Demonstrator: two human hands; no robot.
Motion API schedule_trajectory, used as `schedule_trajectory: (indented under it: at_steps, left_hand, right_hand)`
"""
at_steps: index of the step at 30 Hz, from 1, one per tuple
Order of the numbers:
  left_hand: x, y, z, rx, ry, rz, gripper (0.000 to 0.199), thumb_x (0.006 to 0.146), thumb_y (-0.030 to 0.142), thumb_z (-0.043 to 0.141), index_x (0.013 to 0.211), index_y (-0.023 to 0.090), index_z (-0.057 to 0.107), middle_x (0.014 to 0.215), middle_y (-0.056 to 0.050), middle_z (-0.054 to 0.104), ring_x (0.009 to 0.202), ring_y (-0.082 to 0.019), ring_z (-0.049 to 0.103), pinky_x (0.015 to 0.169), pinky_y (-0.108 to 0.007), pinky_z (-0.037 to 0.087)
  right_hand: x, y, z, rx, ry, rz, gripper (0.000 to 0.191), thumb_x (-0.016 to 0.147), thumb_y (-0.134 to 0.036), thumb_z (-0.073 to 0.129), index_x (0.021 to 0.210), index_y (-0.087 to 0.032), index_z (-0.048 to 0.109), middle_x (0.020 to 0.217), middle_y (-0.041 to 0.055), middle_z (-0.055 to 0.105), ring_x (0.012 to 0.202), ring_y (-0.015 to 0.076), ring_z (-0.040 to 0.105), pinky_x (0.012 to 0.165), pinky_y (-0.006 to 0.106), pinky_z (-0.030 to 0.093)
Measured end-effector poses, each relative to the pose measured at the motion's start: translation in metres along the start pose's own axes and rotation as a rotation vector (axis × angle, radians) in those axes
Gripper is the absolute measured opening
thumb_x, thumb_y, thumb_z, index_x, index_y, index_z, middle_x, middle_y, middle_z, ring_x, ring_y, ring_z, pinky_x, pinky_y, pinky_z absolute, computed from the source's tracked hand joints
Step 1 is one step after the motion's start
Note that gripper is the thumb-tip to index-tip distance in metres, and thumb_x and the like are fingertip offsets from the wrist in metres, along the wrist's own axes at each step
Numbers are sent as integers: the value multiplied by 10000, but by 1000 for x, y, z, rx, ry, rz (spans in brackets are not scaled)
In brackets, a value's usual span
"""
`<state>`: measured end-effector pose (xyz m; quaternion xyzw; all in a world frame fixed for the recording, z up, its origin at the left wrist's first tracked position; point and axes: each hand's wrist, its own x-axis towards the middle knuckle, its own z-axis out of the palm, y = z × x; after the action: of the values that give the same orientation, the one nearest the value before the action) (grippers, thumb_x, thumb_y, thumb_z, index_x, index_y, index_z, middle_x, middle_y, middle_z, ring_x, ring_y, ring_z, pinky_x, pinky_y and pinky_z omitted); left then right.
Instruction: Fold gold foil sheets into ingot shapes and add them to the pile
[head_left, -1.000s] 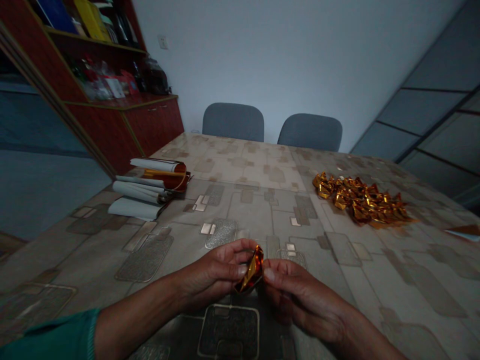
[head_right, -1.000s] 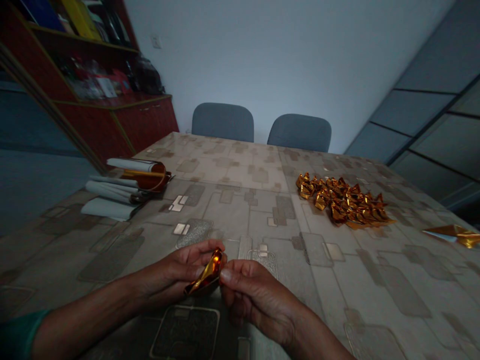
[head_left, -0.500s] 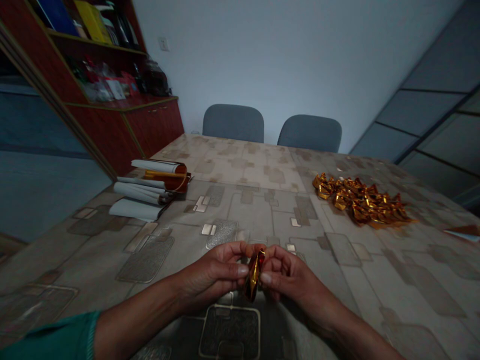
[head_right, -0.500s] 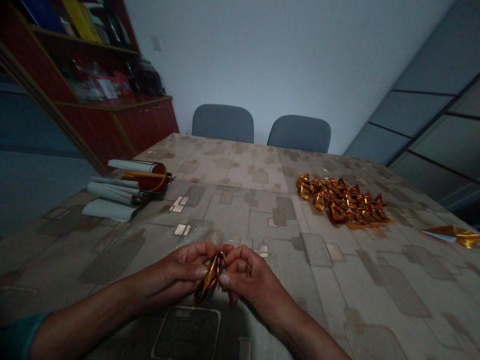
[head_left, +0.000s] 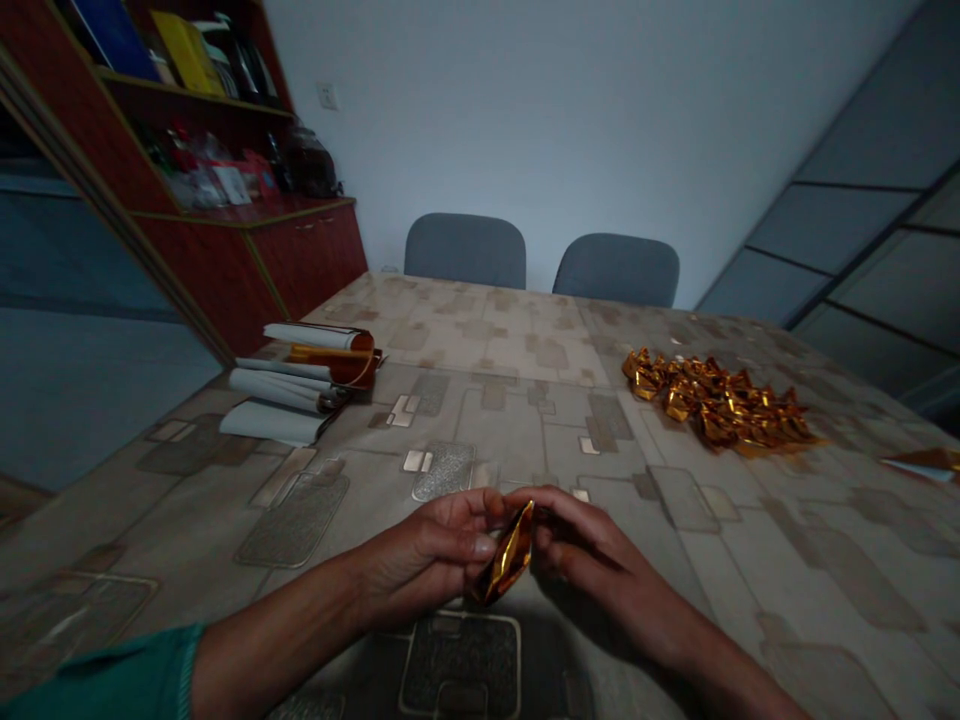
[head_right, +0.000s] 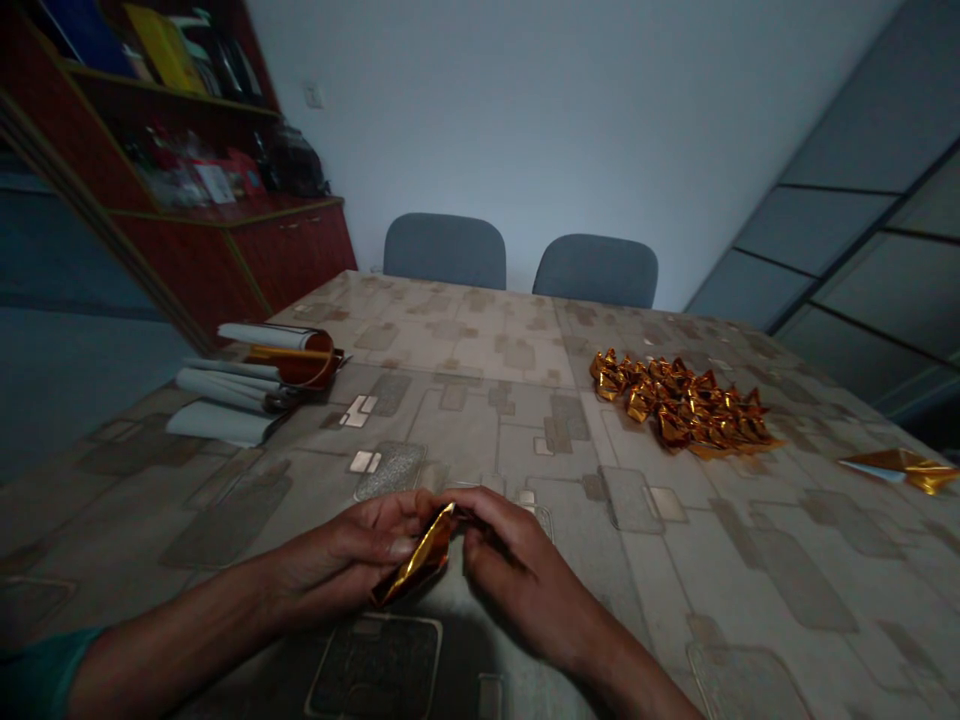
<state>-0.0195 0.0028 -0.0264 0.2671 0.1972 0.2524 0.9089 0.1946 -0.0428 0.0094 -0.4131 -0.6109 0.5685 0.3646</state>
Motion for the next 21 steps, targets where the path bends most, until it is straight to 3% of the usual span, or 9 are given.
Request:
schedule_trajectory:
  at_steps: [2, 8, 13, 15, 18, 21]
  left_hand:
    - [0, 0, 1, 12, 20, 20, 370, 681, 121, 868, 988, 157, 665, 1063, -70, 700, 883, -160, 695, 814, -257, 509]
    - [-1, -2, 10, 60, 14, 62, 297, 746, 131, 837, 956, 177, 633, 1040, -51, 681, 893, -173, 700, 751, -251, 510]
    - [-4, -3, 15, 87, 73, 77, 322, 721, 151, 867, 940, 185, 633, 1109, -37, 654, 944, -180, 692, 802, -278, 521]
    - [-5, -3, 15, 114, 91, 76, 318, 718, 183, 878, 934, 190, 645, 1084, -31, 663, 930, -172, 685, 793, -268, 512]
    - [-4, -4, 13, 215, 130, 118, 267, 758, 277, 864, 926, 182, 679, 1028, -38, 695, 864, -155, 676, 744, -243, 481]
    - [-2, -7, 10, 429, 177, 217, 262, 862, 377, 755, 1019, 169, 727, 969, -74, 734, 845, -187, 672, 737, -279, 478]
  right_hand:
    - [0, 0, 0, 83, -29, 24, 288, 980, -349, 552, 1223, -244, 666, 896, 27, 624, 811, 183, 557, 736, 322, 452]
    - [7, 12, 8, 321, -5, 44, 302, 852, -446, 775, 977, -208, 639, 822, -17, 578, 689, 117, 510, 617, 236, 416]
    - [7, 12, 6, 412, -57, 80, 382, 822, -447, 815, 1059, -212, 628, 829, -21, 591, 677, 100, 521, 618, 221, 430]
    - [7, 10, 7, 432, -66, 83, 375, 794, -430, 843, 1010, -207, 632, 786, -30, 596, 647, 91, 524, 595, 207, 427]
    - [9, 11, 7, 437, 11, 78, 345, 769, -410, 863, 883, -194, 620, 700, -47, 591, 565, 77, 511, 528, 189, 428]
    - [12, 17, 7, 449, 178, 86, 362, 754, -419, 869, 843, -187, 606, 644, -53, 602, 477, 62, 478, 469, 182, 424]
